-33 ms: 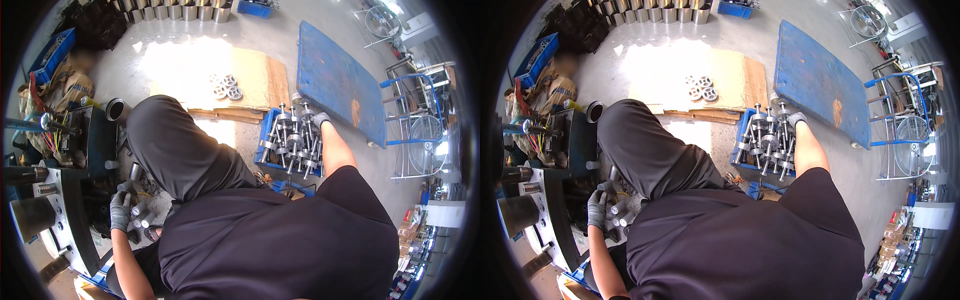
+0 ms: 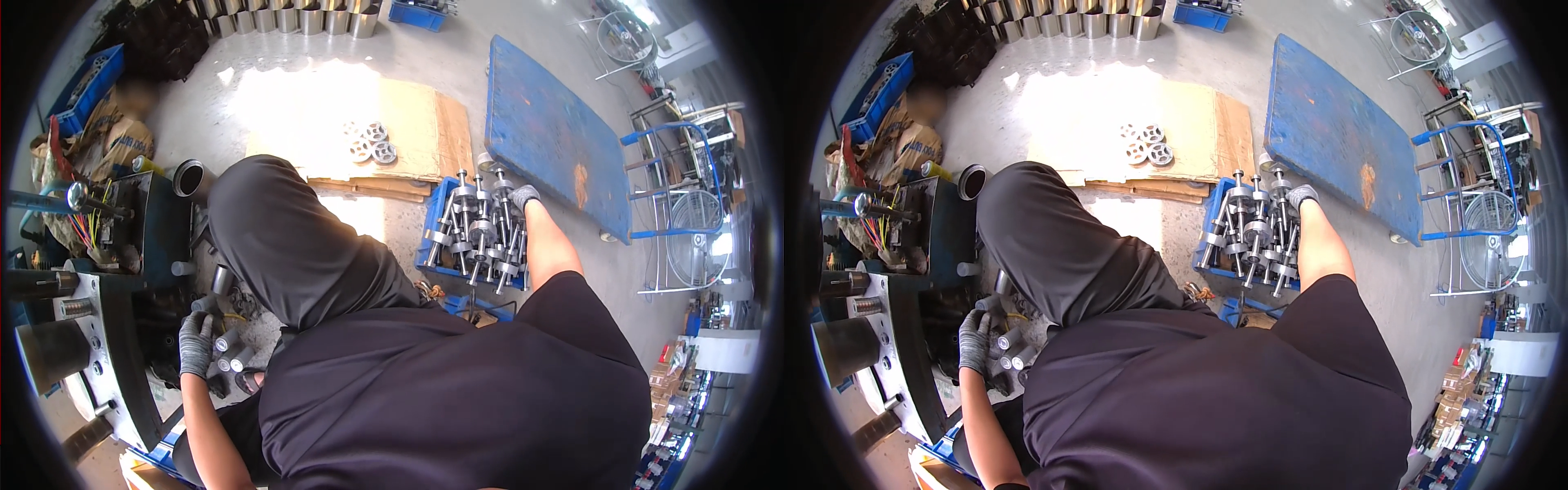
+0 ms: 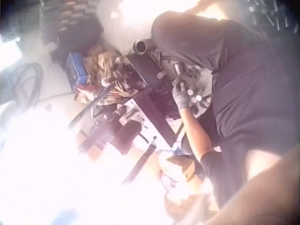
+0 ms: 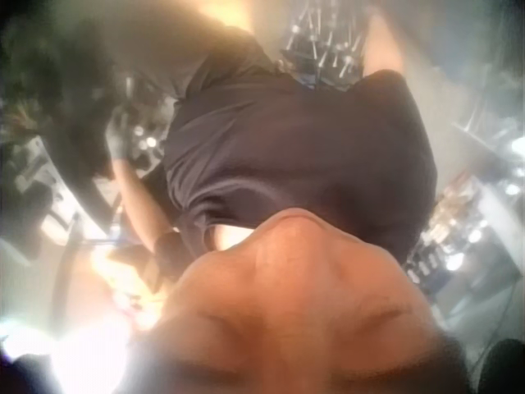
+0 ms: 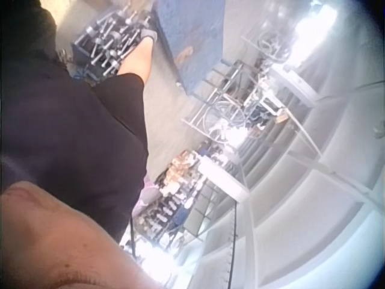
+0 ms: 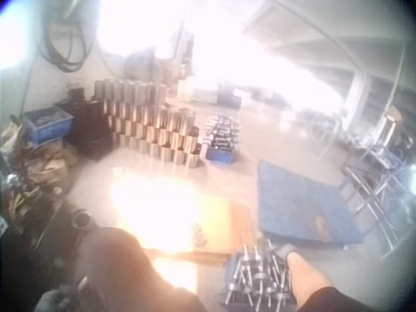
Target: The person uses a press machine to assemble metal parts, placing cylindrical components into the press and operating a lever to join them, before moving finished assemblies into a blue bin.
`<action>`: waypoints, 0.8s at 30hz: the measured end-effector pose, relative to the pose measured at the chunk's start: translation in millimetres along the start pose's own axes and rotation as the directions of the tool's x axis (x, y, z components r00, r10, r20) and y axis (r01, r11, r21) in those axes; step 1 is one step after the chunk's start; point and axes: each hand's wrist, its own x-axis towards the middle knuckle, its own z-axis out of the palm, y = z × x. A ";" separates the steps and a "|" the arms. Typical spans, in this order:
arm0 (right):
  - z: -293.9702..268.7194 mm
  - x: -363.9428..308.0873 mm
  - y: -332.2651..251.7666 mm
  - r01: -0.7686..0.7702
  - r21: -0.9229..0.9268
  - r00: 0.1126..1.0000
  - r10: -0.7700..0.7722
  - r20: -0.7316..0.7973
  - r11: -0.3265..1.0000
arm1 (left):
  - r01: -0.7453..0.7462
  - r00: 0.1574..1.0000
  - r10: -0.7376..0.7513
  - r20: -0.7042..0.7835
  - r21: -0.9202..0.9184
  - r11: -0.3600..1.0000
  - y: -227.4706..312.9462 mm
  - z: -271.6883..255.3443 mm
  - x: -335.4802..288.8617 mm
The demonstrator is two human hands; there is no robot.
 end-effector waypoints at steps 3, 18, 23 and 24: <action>-4.3 -3.5 0.0 0.061 0.286 0.990 -0.020 -0.143 0.956 | 0.030 1.000 -0.030 0.001 -0.034 0.999 4.5 -6.6 -3.7; -0.1 -1.6 -35.0 0.102 0.577 0.986 -0.006 -0.167 0.811 | 0.120 0.993 -0.118 0.031 -0.053 0.991 -18.0 -5.2 -13.2; 2.8 -17.0 -41.9 0.054 0.707 0.982 0.089 -0.164 0.705 | 0.194 0.981 -0.194 0.010 -0.070 0.978 -22.1 -3.9 -17.5; 1.7 -21.3 -45.5 0.052 0.654 0.972 0.111 -0.206 0.754 | 0.207 0.978 -0.207 0.009 -0.054 0.977 -22.6 -3.7 -18.3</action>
